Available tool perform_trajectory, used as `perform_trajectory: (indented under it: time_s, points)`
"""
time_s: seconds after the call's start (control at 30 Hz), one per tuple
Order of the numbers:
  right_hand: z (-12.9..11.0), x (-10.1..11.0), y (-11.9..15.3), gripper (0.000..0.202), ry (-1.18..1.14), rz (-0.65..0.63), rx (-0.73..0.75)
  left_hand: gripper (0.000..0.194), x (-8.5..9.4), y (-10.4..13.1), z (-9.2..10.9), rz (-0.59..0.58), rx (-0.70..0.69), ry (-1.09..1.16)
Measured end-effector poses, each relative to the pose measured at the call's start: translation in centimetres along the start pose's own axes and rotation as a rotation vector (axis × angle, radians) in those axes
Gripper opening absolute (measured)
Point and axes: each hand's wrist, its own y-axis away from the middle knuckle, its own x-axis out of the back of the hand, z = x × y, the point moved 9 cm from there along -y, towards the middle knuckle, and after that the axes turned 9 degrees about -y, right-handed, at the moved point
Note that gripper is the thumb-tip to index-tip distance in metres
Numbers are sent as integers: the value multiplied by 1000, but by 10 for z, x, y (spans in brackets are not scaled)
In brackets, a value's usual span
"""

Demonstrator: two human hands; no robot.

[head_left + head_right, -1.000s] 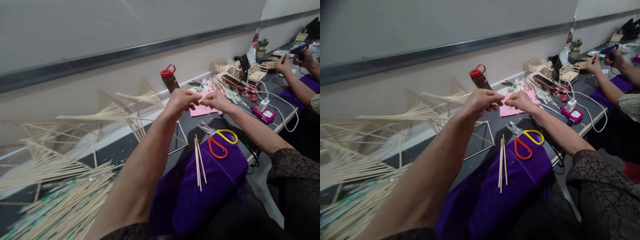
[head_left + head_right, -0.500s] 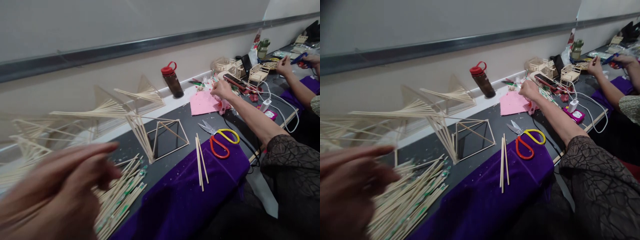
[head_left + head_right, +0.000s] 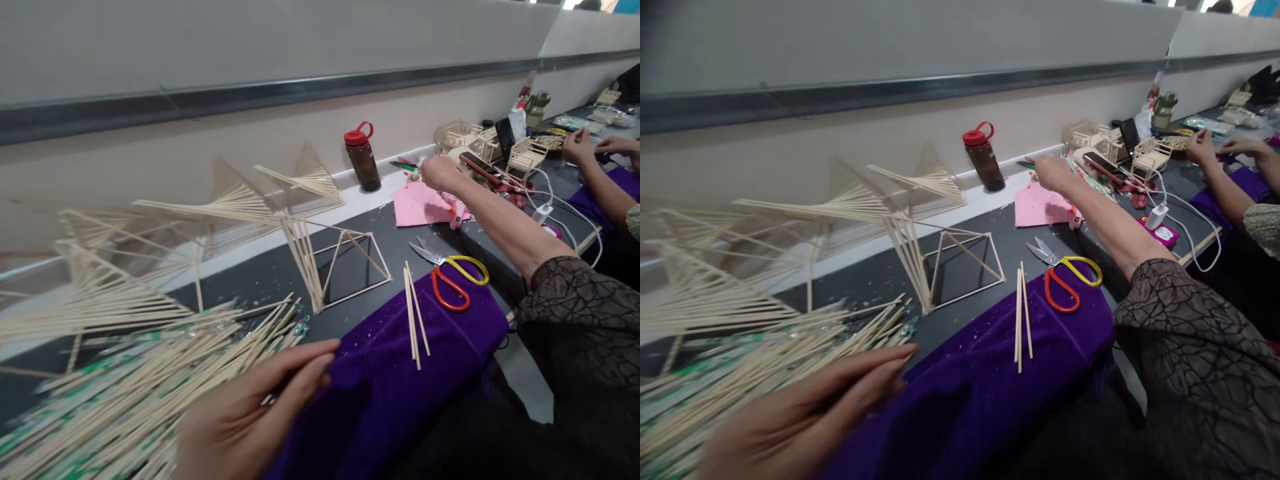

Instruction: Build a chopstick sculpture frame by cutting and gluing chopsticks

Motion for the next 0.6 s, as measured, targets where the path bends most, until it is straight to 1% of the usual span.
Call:
perform_trajectory:
  time_s: [0.03, 0.07, 0.1, 0.13, 0.17, 0.2, 0.27, 0.3, 0.37, 0.43, 0.47, 0.53, 0.6]
  points:
    - [-2, 4, 0, 24, 25, 36, 9, 29, -11, -15, 39, -90, -45, 45]
    - [-4, 9, 2, 26, 35, 60, 18, 27, -21, -26, 73, -182, -80, 85]
    - [-5, 13, 4, 28, 34, 72, 23, 25, -25, -34, 98, -201, -94, 123]
    - [-6, 18, 7, 28, 28, 80, 28, 26, -29, -40, 113, -210, -81, 151]
    - [-8, 22, 13, 28, 15, 89, 36, 27, -34, -43, 121, -232, -64, 169]
    - [-11, 27, 20, 26, -10, 97, 51, 28, -42, -44, 124, -276, -56, 175]
    - [-23, 30, 42, 24, -102, 89, 112, 31, -56, -42, 118, -332, -27, 172]
    - [-31, 28, 57, 24, -164, 59, 158, 32, -63, -40, 113, -360, -17, 169]
    - [-51, 12, 93, 21, -288, -100, 274, 32, -77, -37, 107, -414, -13, 163]
    - [-76, -10, 137, 16, -357, -293, 430, 31, -89, -36, 108, -446, -28, 157]
    - [-86, -20, 159, 16, -355, -358, 501, 31, -93, -36, 111, -456, -44, 152]
    - [-99, -39, 195, 17, -241, -425, 600, 30, -101, -35, 118, -470, -87, 144]
    - [-108, -55, 222, 19, -114, -448, 690, 29, -108, -34, 125, -479, -130, 135]
